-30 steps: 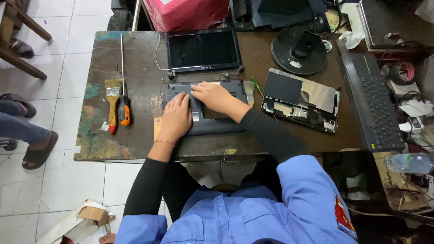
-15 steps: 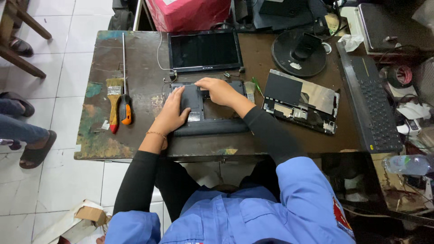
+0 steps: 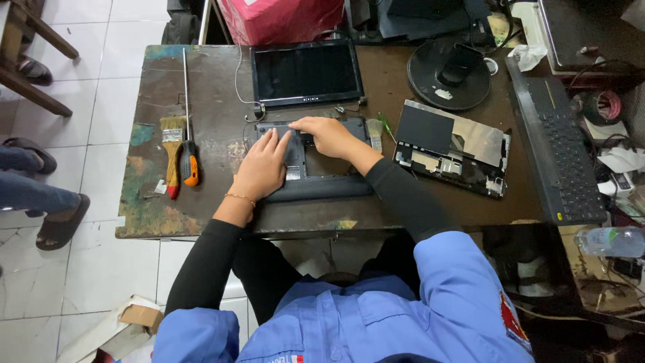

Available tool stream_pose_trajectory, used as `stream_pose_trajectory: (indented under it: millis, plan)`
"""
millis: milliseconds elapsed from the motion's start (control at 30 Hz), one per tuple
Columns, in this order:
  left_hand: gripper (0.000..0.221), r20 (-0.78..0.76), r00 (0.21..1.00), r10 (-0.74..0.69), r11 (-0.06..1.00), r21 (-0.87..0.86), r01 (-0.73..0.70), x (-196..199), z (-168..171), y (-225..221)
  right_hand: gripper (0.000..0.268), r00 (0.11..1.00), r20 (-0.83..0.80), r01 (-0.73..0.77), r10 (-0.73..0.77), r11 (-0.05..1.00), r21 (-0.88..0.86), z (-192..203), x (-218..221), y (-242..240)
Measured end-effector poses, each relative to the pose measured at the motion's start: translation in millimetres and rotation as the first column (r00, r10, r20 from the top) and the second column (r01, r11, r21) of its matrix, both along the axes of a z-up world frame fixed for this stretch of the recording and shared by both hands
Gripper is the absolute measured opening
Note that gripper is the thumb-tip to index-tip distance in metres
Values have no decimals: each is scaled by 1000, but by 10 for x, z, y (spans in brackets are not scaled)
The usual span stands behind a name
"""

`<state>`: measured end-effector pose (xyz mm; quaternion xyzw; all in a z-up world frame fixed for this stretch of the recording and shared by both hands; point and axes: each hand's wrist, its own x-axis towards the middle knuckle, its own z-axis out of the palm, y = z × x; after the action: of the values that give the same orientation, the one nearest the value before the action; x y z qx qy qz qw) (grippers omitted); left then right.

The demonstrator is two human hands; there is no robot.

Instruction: The person cleans a disassembled laptop using a brush. They remove a metal frame and a black plastic cover, brush the interior of the laptop base, and then reinsert the cover. The person also brushes the exterior of the laptop base and the metal frame.

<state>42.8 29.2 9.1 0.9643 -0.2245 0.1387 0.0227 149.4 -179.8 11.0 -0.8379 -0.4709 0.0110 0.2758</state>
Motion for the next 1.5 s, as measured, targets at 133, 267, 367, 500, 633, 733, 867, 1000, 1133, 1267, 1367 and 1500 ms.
stream_pose_trajectory:
  millis: [133,267,367,500,633,733,867,1000,1133,1267,1367,1500]
  plan:
    - [77,-26,1000,-14,999,45,15,89,-71,96,56,993,122,6,2,998,-65,-127,29,27]
    - [63,-239,969,-63,858,-509,-69,200,-137,422,43,1000,-19,4,-5,1000,-30,102,-121,-36]
    - [44,-165,985,50,813,-566,-136,127,-161,514,38,987,-146,72,-73,997,-16,446,-376,-220]
    - [23,-191,956,221,807,-515,-289,159,-630,634,20,856,403,411,-324,899,-149,58,-499,-675]
    - [32,-279,922,270,794,-476,-377,296,-793,524,26,842,396,465,-367,866,-186,241,-1122,-818]
    - [48,-367,884,289,676,-576,-460,462,-736,449,69,872,442,348,-210,901,-258,235,-1398,-818]
    - [65,-678,683,273,296,-616,-730,649,-628,445,68,874,459,278,-156,937,-213,-52,-1328,-808]
    - [68,-779,622,-81,-150,-607,-780,594,-227,413,72,897,418,236,-144,955,-177,-8,-1312,-828]
    - [55,-736,669,-99,-87,-664,-743,75,555,379,74,873,482,190,-70,960,-205,186,-1387,-847]
    - [25,-714,678,-175,-96,-673,-733,-461,287,745,62,816,577,104,14,980,-171,361,-1391,-834]
    - [20,-673,675,-302,-219,-640,-736,-940,84,817,43,736,676,39,24,996,-78,483,-1307,-784]
    - [46,-587,691,-421,-322,-616,-719,-1459,32,617,31,671,738,-3,69,996,-90,428,-1133,-748]
